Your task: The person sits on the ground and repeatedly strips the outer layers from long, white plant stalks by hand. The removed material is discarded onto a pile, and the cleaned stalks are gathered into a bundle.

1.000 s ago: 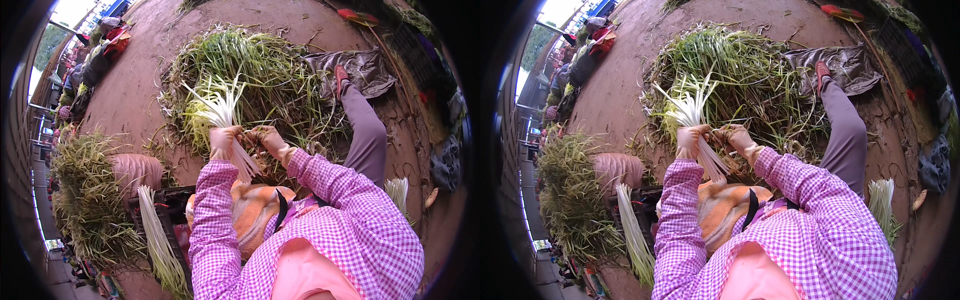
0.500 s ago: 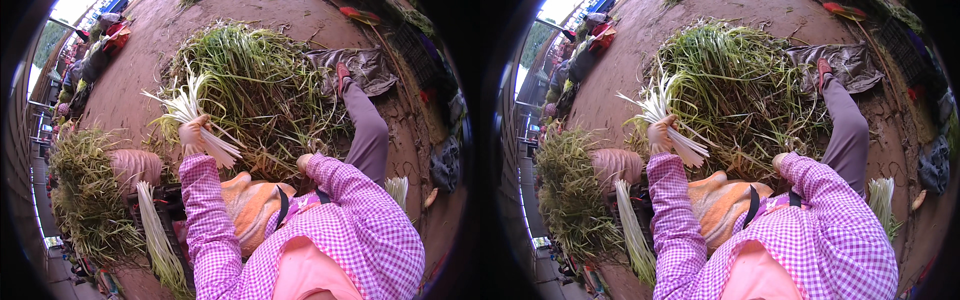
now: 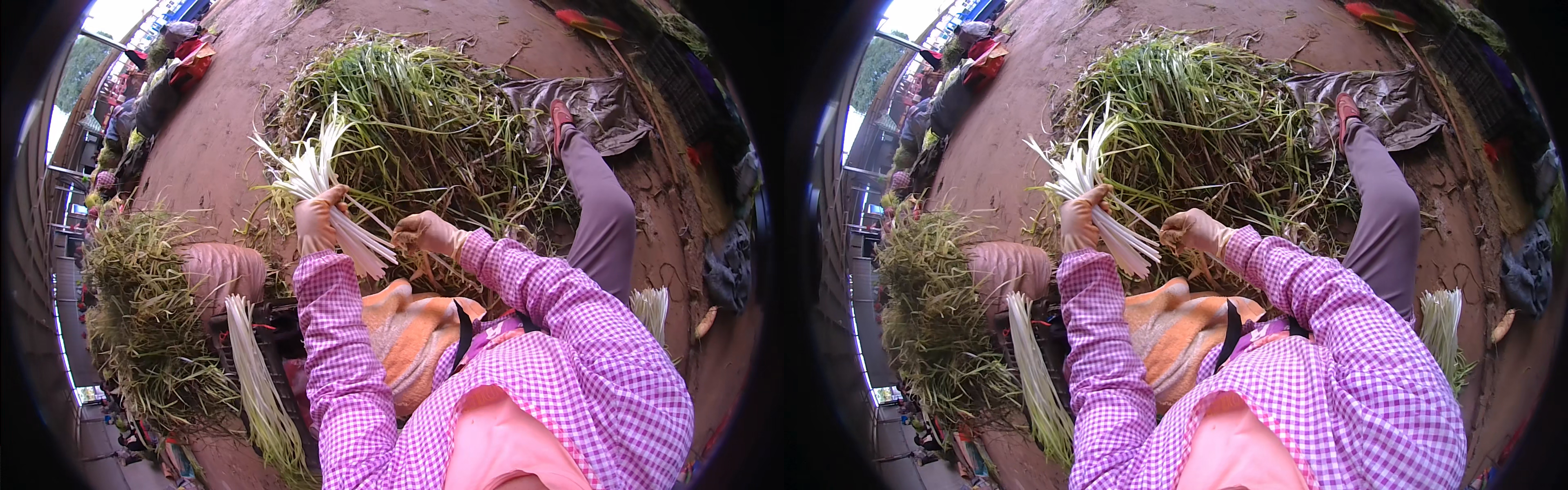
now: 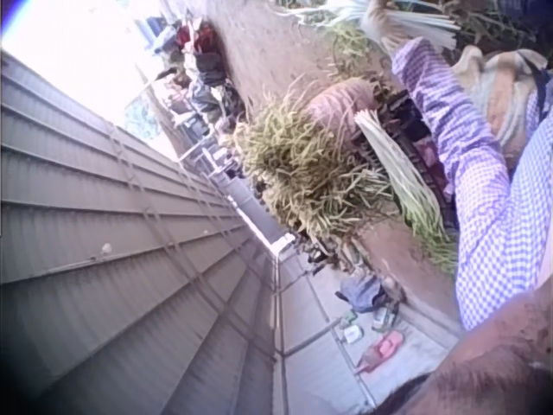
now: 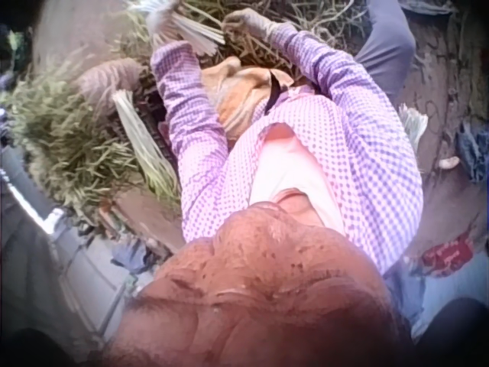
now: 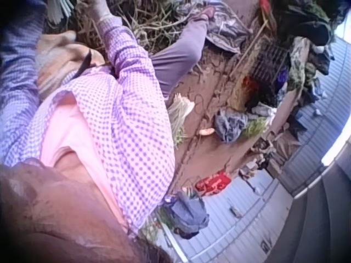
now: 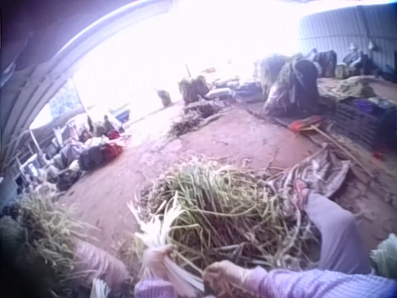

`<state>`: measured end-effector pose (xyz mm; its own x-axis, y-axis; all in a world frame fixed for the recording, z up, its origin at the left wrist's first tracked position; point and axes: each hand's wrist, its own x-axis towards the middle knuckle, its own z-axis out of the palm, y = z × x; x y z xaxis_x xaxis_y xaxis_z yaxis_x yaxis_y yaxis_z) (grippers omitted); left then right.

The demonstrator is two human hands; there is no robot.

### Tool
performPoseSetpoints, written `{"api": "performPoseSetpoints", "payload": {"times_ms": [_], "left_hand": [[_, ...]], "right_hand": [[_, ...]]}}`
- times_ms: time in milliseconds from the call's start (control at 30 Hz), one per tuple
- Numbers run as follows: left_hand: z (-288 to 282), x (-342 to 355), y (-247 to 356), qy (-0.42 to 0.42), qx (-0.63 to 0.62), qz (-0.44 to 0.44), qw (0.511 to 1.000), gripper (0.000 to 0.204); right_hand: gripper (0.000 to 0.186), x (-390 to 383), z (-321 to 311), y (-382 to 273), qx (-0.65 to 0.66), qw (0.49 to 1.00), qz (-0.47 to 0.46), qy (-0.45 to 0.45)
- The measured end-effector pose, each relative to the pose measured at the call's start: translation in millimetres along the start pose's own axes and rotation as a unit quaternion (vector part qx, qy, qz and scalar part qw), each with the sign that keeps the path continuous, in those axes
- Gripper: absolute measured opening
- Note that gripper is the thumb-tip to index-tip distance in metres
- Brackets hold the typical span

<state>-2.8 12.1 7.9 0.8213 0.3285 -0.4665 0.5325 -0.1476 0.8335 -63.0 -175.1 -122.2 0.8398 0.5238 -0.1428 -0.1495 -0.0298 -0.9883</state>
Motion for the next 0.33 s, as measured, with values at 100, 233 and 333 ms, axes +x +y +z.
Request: {"api": "performPoseSetpoints", "payload": {"times_ms": [100,233,333], "left_hand": [[0.1,-0.4,-9.7,-0.06,-0.016,0.053,0.997,0.024],[27.9,0.5,-33.3,-0.236,-0.115,0.018,0.965,0.03],[35.6,14.8,-45.1,-0.233,-0.11,-0.031,0.966,0.024]], "right_hand": [[0.02,-4.4,1.9,-0.7,0.116,0.988,-0.024,0.099],[0.021,-1.7,-5.2,-15.6,-0.124,0.972,-0.152,0.127],[0.022,-7.3,-7.5,-21.0,-0.278,0.944,-0.095,0.148]]}}
